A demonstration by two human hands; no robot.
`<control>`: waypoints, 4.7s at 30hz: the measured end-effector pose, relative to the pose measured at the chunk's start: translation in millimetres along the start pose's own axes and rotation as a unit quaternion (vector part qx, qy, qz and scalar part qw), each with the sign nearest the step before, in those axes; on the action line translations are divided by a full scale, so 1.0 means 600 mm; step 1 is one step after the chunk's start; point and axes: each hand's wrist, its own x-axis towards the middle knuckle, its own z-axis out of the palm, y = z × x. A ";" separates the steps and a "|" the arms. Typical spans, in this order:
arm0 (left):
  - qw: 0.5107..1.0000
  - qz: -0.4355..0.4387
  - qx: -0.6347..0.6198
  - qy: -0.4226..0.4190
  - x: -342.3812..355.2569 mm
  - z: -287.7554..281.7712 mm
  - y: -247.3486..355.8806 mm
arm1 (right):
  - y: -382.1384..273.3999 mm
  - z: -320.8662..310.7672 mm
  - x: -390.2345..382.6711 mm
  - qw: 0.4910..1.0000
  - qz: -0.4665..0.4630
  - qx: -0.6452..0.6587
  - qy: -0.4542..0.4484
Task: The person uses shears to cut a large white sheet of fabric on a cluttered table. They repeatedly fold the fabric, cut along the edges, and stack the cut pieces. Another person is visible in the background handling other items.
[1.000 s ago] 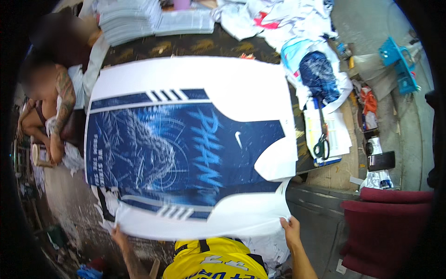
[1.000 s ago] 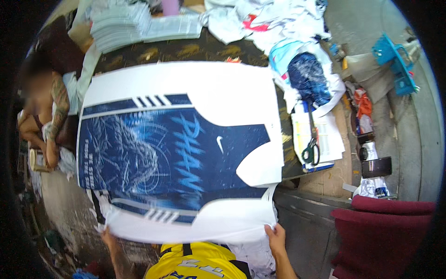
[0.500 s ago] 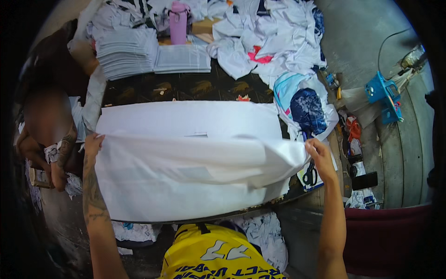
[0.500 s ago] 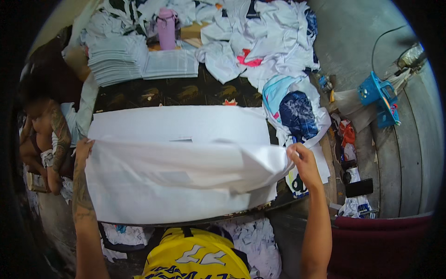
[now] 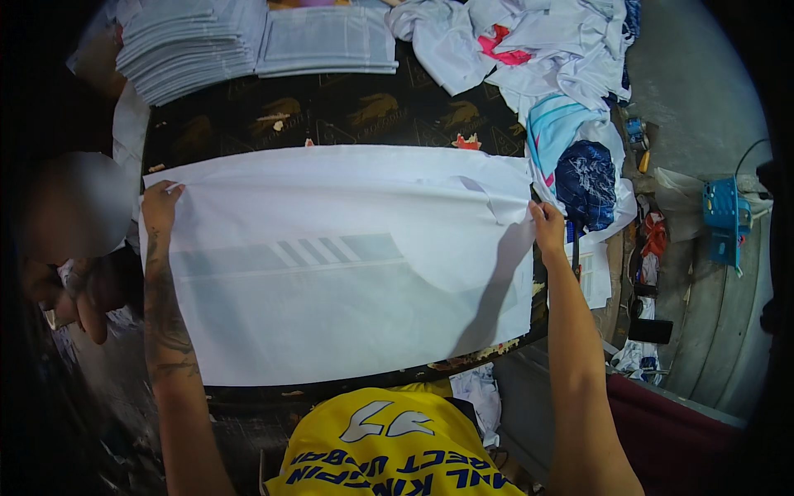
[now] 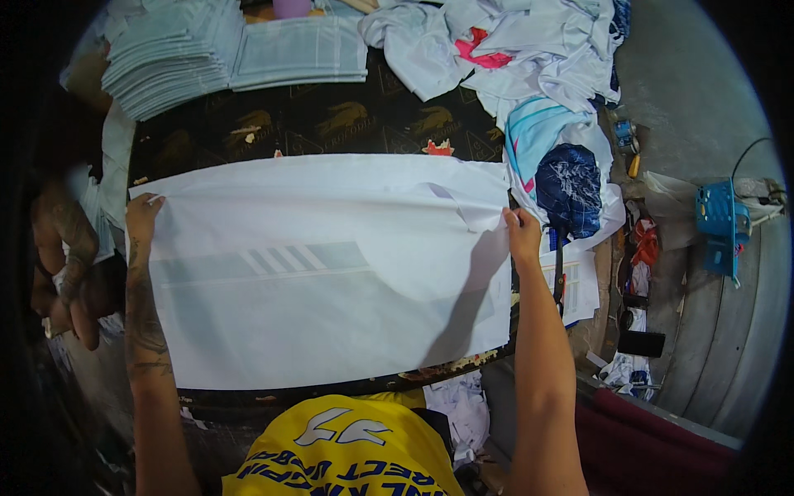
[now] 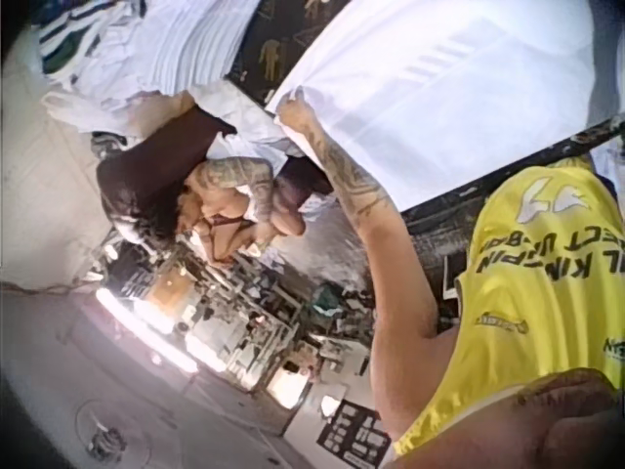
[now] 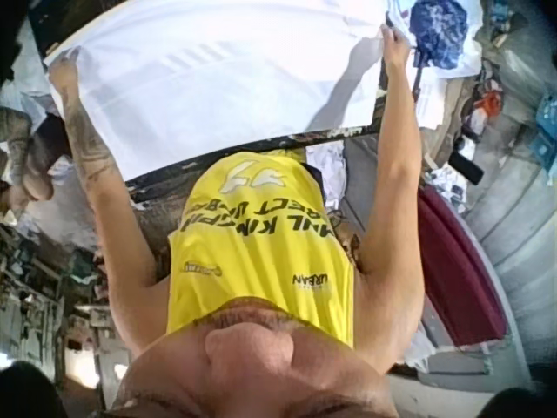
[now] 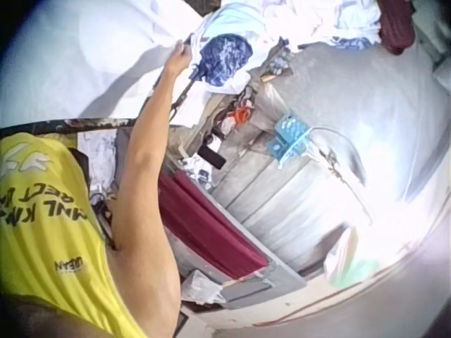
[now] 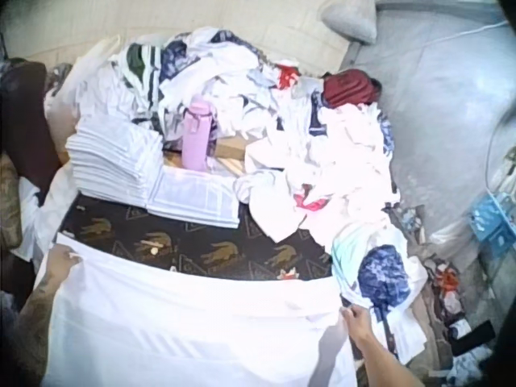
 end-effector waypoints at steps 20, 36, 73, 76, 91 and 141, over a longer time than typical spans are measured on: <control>0.855 0.398 -0.162 -0.290 -0.701 0.148 0.591 | 0.174 -0.111 -0.414 0.989 0.126 -0.070 -0.021; 0.888 0.449 -0.052 -0.084 -0.558 0.298 0.858 | 0.226 -0.148 -0.380 0.988 0.048 -0.046 -0.138; 0.978 0.098 0.093 0.159 -0.142 -0.059 0.000 | 0.189 -0.186 -0.356 0.969 0.055 -0.219 -0.095; 0.979 0.055 0.024 0.196 -0.272 -0.108 -0.093 | 0.204 -0.202 -0.358 0.985 0.059 -0.149 -0.060; 0.961 -0.229 -0.035 0.150 -0.625 -0.213 -0.224 | 0.268 -0.243 -0.324 0.997 -0.025 0.012 -0.068; 0.869 0.407 -0.145 -0.242 -0.685 0.223 0.862 | 0.166 -0.179 -0.301 0.986 0.094 0.092 -0.101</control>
